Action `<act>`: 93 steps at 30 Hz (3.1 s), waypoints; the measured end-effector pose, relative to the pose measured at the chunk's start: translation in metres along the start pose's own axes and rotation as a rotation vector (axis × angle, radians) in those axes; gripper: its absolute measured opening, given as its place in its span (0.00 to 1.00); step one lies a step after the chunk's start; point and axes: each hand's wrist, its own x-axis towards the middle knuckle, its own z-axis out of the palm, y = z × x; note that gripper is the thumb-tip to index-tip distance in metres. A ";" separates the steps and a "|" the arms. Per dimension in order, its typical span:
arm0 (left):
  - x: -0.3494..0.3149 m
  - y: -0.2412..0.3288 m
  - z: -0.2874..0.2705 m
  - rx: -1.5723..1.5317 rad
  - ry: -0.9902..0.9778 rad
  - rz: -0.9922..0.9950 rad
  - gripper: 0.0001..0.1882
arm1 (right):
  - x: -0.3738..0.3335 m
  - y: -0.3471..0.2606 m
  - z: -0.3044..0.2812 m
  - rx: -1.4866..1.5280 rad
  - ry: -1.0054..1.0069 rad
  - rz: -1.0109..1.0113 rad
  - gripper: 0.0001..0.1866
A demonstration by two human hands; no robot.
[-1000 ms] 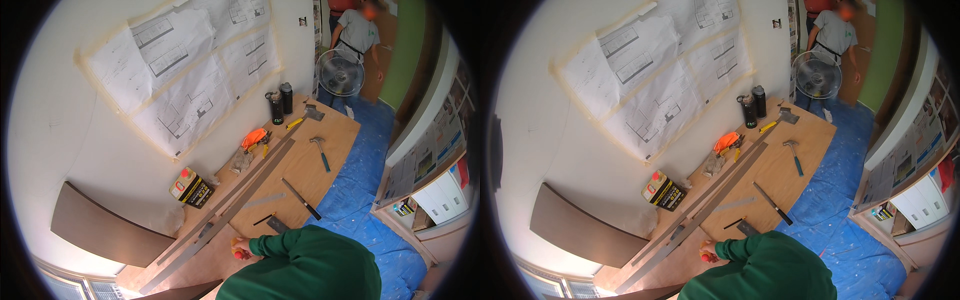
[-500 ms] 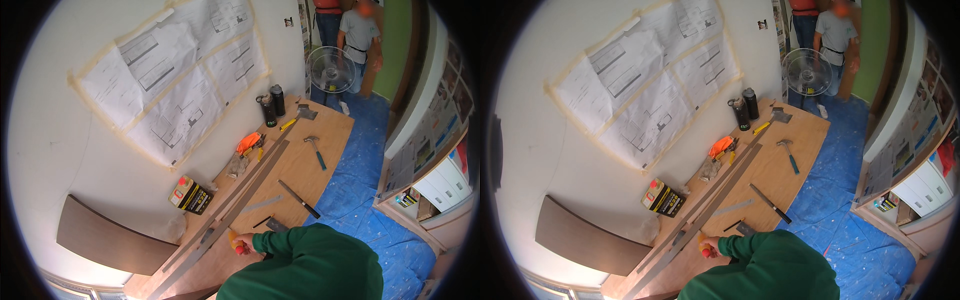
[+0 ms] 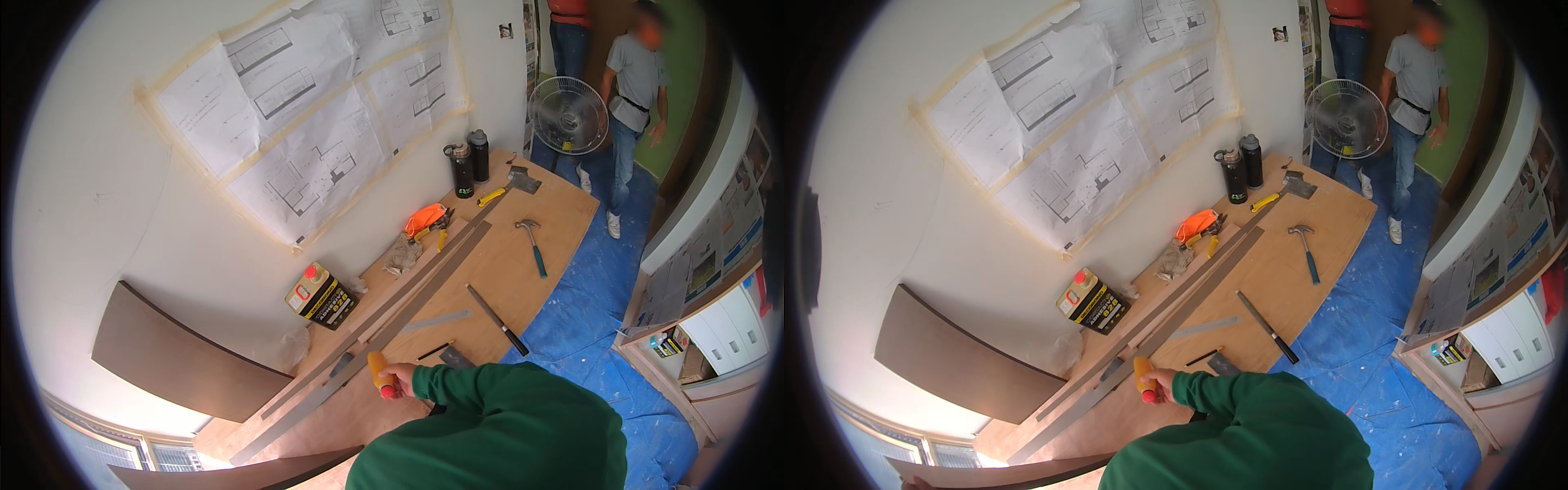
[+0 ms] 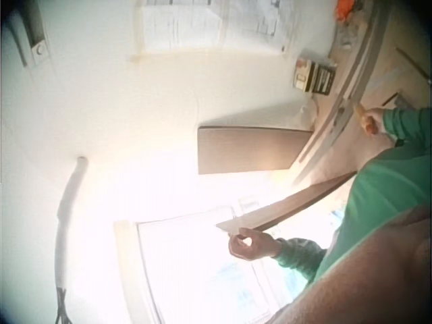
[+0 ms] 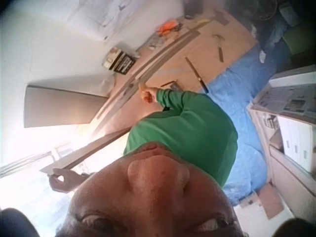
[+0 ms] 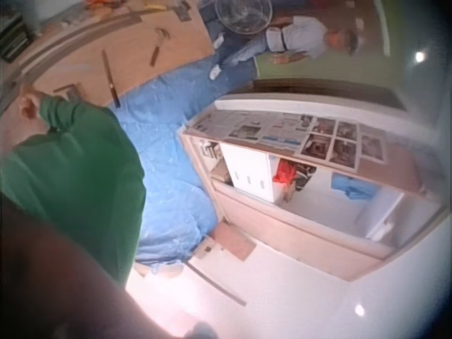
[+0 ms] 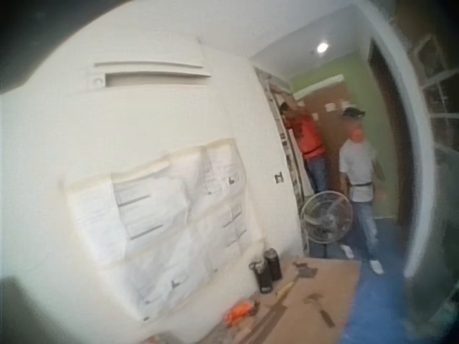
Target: The person aligns and fits a curved wooden edge trim onto a white panel, applies glue to the trim, and sands the edge with sandpaper. The person then positions the panel on a workbench while another worker assembles a cabinet in the background.
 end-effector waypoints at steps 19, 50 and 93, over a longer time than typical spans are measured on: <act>0.066 -0.103 0.040 -0.976 -1.002 -0.222 0.10 | -0.110 -0.125 0.261 -0.192 -0.872 -0.225 0.33; 0.094 -0.113 0.104 -1.361 -1.371 -0.219 0.10 | -0.213 -0.040 0.484 -0.382 -0.710 -0.936 0.20; 0.092 -0.110 0.089 -1.178 -1.261 -0.177 0.11 | -0.217 -0.037 0.507 -0.542 -0.606 -1.081 0.19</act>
